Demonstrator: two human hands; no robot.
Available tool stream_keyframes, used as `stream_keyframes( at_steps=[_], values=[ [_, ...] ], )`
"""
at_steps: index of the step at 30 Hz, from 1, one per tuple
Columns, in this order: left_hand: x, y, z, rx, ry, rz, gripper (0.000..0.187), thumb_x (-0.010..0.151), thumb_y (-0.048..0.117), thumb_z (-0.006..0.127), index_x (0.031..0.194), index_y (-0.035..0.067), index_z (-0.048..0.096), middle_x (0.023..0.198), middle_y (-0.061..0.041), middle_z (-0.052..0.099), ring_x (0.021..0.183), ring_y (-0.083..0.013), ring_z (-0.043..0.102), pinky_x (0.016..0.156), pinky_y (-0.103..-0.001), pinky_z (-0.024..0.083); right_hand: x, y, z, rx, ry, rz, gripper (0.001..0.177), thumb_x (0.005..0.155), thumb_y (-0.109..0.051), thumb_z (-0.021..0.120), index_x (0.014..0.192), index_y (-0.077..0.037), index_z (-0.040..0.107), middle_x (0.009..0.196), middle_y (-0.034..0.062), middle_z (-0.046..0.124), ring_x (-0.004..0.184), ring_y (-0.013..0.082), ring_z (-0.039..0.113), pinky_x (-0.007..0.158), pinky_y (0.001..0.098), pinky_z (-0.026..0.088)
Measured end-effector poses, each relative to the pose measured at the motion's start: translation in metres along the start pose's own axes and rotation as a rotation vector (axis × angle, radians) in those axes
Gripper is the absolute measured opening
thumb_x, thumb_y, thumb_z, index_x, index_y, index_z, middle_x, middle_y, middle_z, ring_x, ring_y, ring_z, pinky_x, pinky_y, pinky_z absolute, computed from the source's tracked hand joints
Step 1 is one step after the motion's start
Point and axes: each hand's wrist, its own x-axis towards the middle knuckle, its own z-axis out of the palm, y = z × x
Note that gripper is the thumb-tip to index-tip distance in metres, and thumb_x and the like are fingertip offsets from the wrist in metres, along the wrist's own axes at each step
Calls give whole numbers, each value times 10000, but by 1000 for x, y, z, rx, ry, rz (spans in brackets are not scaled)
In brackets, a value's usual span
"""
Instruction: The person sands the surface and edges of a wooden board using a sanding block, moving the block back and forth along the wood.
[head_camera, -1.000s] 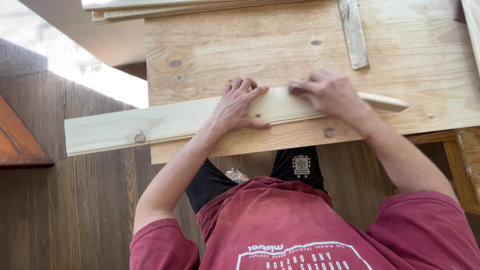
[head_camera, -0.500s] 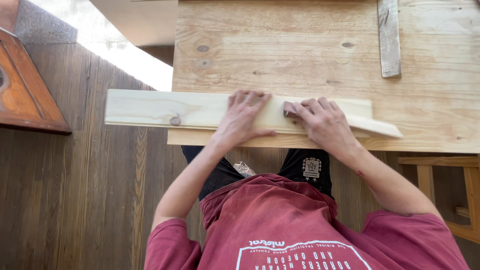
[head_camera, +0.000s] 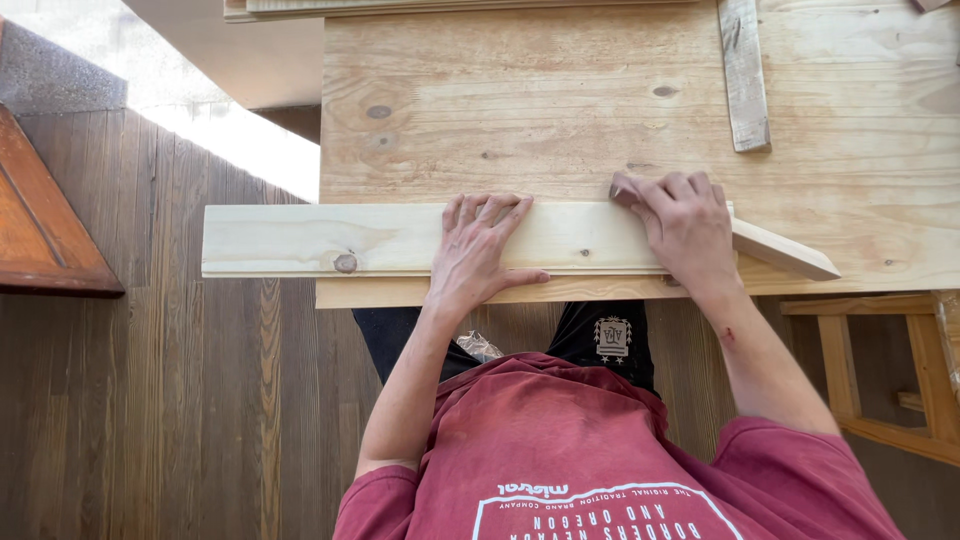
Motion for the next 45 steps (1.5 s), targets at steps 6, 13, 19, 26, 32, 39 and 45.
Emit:
stream_keyframes(
  at_steps=[6,13,19,26,32,39,45],
  values=[
    [2,3,-4,-4,47,0,1245,837,917,898,1841,235,624,1692,2,666,1657,-321,509,1516,-669,210,-11,-40,3,22,33,-21,321,1210,-271,743,1508,-302,857,1118,51,731,1115,338,762,937,515,631],
    [0,0,-2,-2,51,19,1222,846,917,901,1827,234,644,1681,-3,676,1646,-326,514,1501,-655,218,10,-3,15,7,36,81,391,1223,-370,777,1600,-345,877,1143,47,732,1143,332,758,962,531,647],
    [2,-2,3,15,62,21,1222,830,923,899,1819,248,655,1684,20,677,1645,-324,515,1497,-650,238,-5,-60,-15,73,33,10,362,1188,-316,764,1528,-355,879,1118,25,735,1113,317,752,944,515,636],
    [2,-1,2,12,75,29,1214,817,902,915,1812,253,663,1680,23,684,1629,-319,525,1488,-638,253,12,-40,10,27,84,83,421,1167,-279,752,1555,-377,883,1095,27,722,1092,318,749,917,507,635],
    [2,-1,2,-3,75,26,1215,822,885,924,1815,238,659,1681,15,684,1630,-318,524,1494,-640,247,-10,-59,-30,59,11,-23,505,1129,-222,735,1595,-377,851,1102,28,725,1080,328,751,910,516,639],
    [3,-2,2,2,80,21,1227,825,907,915,1823,244,651,1690,22,675,1632,-313,522,1505,-632,236,-17,-31,26,-100,94,80,353,1175,-284,747,1493,-265,899,1132,51,735,1091,339,740,892,514,627],
    [1,-3,4,-5,71,19,1232,804,893,928,1818,249,657,1690,21,678,1637,-308,520,1509,-626,231,-11,-24,1,-107,44,37,490,1147,-251,737,1609,-365,851,1126,35,741,1082,333,761,899,522,638]
  ],
)
